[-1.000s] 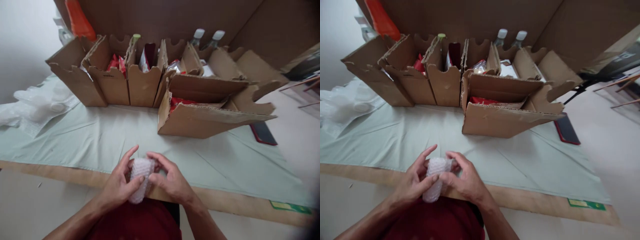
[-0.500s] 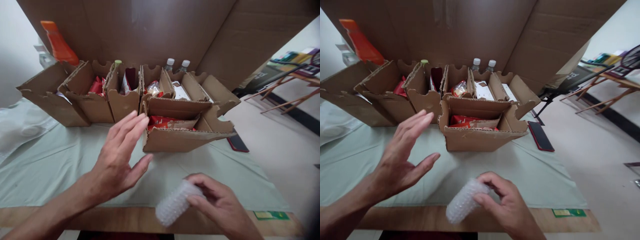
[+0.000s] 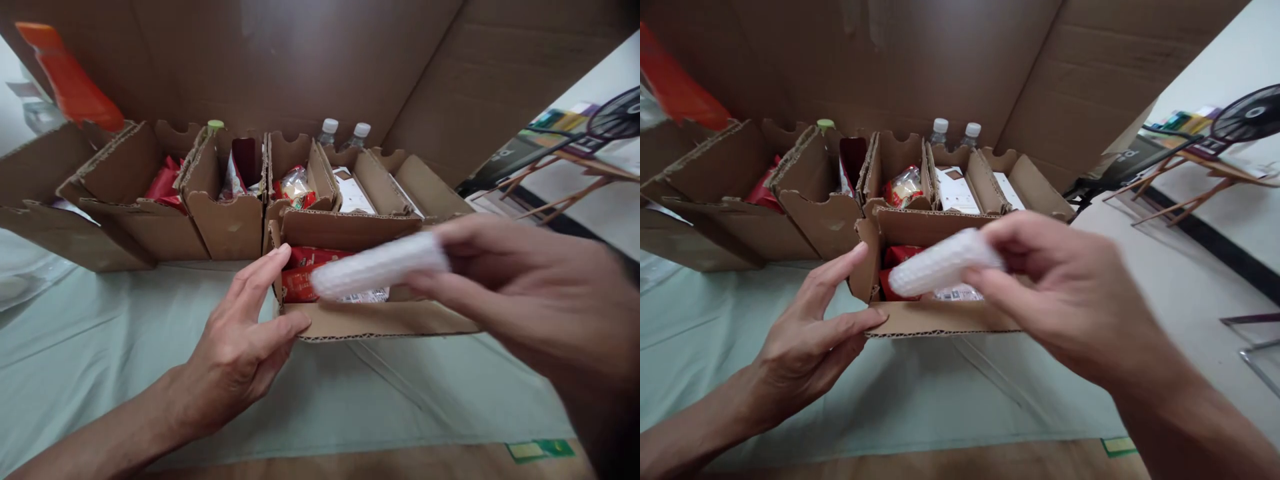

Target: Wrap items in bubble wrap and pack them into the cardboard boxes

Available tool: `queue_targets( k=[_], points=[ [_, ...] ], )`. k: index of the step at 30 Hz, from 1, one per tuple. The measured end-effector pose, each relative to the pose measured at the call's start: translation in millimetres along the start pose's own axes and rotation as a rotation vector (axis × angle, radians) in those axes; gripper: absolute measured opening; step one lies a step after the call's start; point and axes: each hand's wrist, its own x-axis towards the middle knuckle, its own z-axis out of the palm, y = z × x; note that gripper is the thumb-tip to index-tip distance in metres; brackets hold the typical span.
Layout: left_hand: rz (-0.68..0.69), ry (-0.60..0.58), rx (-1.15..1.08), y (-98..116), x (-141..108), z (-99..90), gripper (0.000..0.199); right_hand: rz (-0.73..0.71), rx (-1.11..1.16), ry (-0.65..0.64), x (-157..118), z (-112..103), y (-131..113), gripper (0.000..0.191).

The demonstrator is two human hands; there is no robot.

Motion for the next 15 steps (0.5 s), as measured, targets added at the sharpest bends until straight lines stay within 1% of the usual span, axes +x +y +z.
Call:
queue_targets(
  k=[2, 3, 4, 5, 7, 9, 12, 15],
  points=[
    [0.007, -0.005, 0.013, -1, 0, 0.7, 0.027, -0.033, -0.039, -0.192, 26, 26, -7, 0.013],
    [0.010, -0.008, 0.018, -2, 0, 0.9, 0.027, -0.048, -0.098, -0.284, 38, 37, -8, 0.007],
    [0.010, -0.011, 0.020, -2, 0, 1.0, 0.028, -0.069, -0.192, -0.343, 48, 47, -7, 0.003],
    [0.005, -0.013, 0.019, -2, -1, 1.1, 0.029, -0.088, -0.314, -0.384, 57, 53, -5, 0.004],
    [-0.015, -0.012, 0.009, -3, -1, 1.4, 0.031, -0.125, -0.557, -0.432, 70, 58, 0, 0.007],
    [-0.029, -0.012, -0.007, -4, -1, 1.9, 0.033, -0.141, -0.718, -0.450, 76, 55, 3, 0.006],
    [-0.027, -0.006, -0.024, -5, 0, 2.8, 0.033, -0.118, -0.815, -0.522, 79, 49, -1, 0.010],
    [-0.031, 0.001, -0.018, -4, 2, 3.3, 0.030, -0.129, -0.867, -0.639, 81, 55, -10, 0.007]
  ],
)
